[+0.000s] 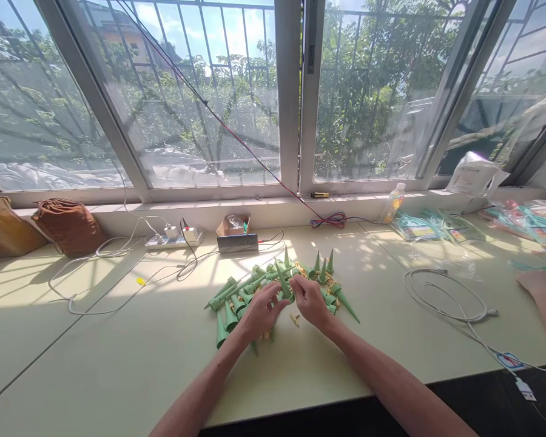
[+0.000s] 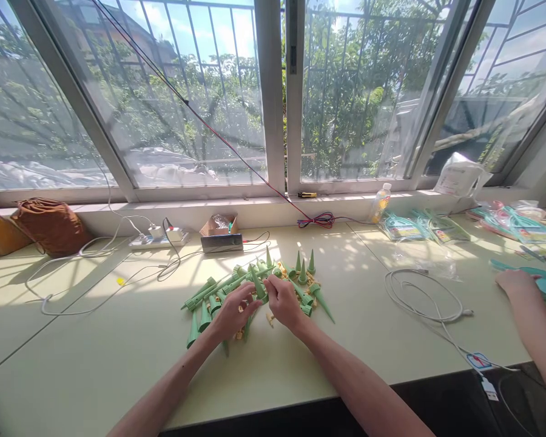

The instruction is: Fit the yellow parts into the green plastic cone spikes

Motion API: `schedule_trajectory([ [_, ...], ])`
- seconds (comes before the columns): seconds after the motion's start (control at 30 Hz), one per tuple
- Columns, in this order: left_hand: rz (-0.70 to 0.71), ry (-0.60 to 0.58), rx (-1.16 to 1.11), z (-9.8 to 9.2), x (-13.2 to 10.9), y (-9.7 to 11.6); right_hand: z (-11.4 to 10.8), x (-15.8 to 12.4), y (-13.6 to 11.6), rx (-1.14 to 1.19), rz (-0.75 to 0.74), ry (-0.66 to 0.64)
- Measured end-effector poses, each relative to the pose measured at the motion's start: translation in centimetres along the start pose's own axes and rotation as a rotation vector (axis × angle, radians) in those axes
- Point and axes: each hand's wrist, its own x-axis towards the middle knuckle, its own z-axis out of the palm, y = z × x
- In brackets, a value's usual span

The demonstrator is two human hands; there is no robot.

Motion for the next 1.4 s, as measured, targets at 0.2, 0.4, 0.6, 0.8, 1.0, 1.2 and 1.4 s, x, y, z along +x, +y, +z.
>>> schedule_trajectory([
  [0.2, 0.035, -0.005, 0.036, -0.1, 0.1, 0.1, 0.1, 0.0, 0.2, -0.016, 0.001, -0.002],
  [0.4, 0.093, -0.01, 0.084, 0.0, 0.0, 0.1, 0.1, 0.0, 0.1, -0.005, 0.015, 0.008],
  [0.6, 0.146, 0.003, 0.117, 0.1, 0.0, -0.2, -0.1, 0.1, -0.2, 0.027, 0.029, 0.001],
  [0.8, 0.212, 0.022, 0.221, 0.0, 0.0, -0.2, 0.1, 0.0, -0.2, 0.038, 0.038, 0.016],
  [1.0, 0.248, 0.022, 0.278, -0.1, -0.2, -0.3, 0.1, 0.0, -0.3, 0.05, 0.073, 0.021],
  [1.2, 0.168, 0.086, 0.21, 0.5, 0.1, -0.5, 0.0, 0.2, -0.4, 0.058, 0.099, 0.042],
  [1.4, 0.061, 0.153, 0.125, 1.0, 0.4, -0.2, 0.0, 0.2, -0.6, 0.056, 0.113, 0.052],
])
